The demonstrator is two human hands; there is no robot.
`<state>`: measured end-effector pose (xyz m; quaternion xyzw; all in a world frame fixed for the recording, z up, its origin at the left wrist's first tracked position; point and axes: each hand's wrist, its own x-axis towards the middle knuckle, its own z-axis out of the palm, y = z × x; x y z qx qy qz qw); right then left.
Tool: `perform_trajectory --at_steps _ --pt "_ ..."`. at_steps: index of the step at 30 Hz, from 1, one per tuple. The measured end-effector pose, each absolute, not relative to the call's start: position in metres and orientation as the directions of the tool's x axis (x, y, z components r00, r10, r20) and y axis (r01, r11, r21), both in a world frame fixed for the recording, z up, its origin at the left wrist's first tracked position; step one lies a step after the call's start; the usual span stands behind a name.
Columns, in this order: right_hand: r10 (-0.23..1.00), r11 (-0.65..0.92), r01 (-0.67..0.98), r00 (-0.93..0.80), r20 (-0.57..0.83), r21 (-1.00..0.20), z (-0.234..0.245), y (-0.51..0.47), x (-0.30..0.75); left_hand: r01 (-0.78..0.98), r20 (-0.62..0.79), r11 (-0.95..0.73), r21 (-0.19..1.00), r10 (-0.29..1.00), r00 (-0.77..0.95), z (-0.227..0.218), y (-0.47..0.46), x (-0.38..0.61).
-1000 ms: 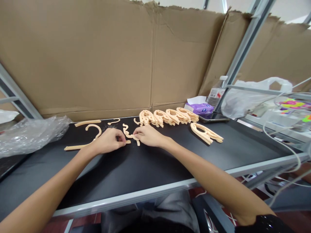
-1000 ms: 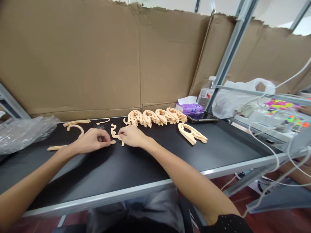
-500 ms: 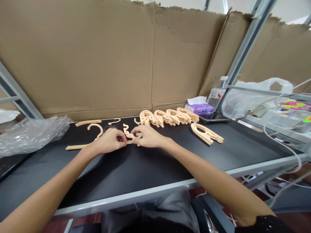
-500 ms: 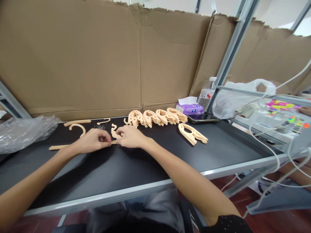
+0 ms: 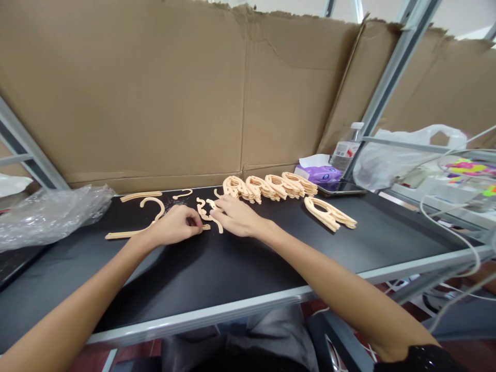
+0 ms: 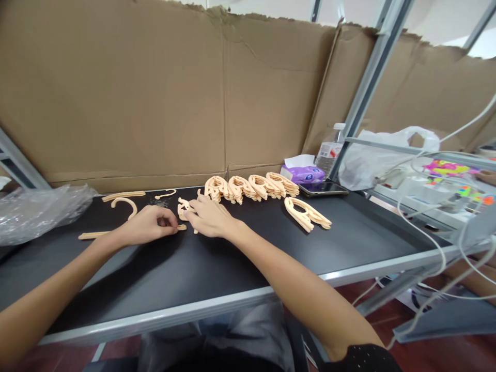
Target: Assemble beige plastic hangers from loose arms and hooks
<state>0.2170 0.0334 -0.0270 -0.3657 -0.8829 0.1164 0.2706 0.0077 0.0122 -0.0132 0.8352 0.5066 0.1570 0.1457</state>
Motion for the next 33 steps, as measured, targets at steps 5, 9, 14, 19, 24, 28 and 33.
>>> perform_trajectory --at_steps 5,9,14,19,24,28,33 --pt "0.641 0.766 0.495 -0.643 0.42 -0.411 -0.027 0.035 0.216 0.801 0.11 -0.437 0.41 0.895 0.433 -0.013 0.013 0.008" --pt "0.705 0.706 0.504 -0.57 0.422 -0.497 -0.029 0.037 0.216 0.801 0.11 -0.444 0.401 0.892 0.439 -0.013 0.013 0.007" --pt "0.755 0.643 0.483 -0.529 0.387 -0.594 -0.028 0.036 0.215 0.797 0.125 -0.458 0.394 0.886 0.447 -0.014 0.013 0.005" --pt "0.792 0.521 0.421 -0.563 0.237 -0.742 -0.022 0.035 0.214 0.8 0.12 -0.458 0.388 0.886 0.448 -0.014 0.013 0.006" --pt "0.797 0.362 0.375 -0.599 0.075 -0.854 -0.017 0.032 0.216 0.799 0.117 -0.456 0.392 0.886 0.448 -0.014 0.013 0.006" --pt "0.776 0.388 0.386 -0.627 0.071 -0.837 -0.014 0.03 0.217 0.801 0.12 -0.449 0.396 0.89 0.439 -0.015 0.013 0.006" --pt "0.747 0.377 0.358 -0.663 0.052 -0.854 -0.013 0.03 0.218 0.793 0.117 -0.454 0.407 0.886 0.448 -0.015 0.014 0.006"
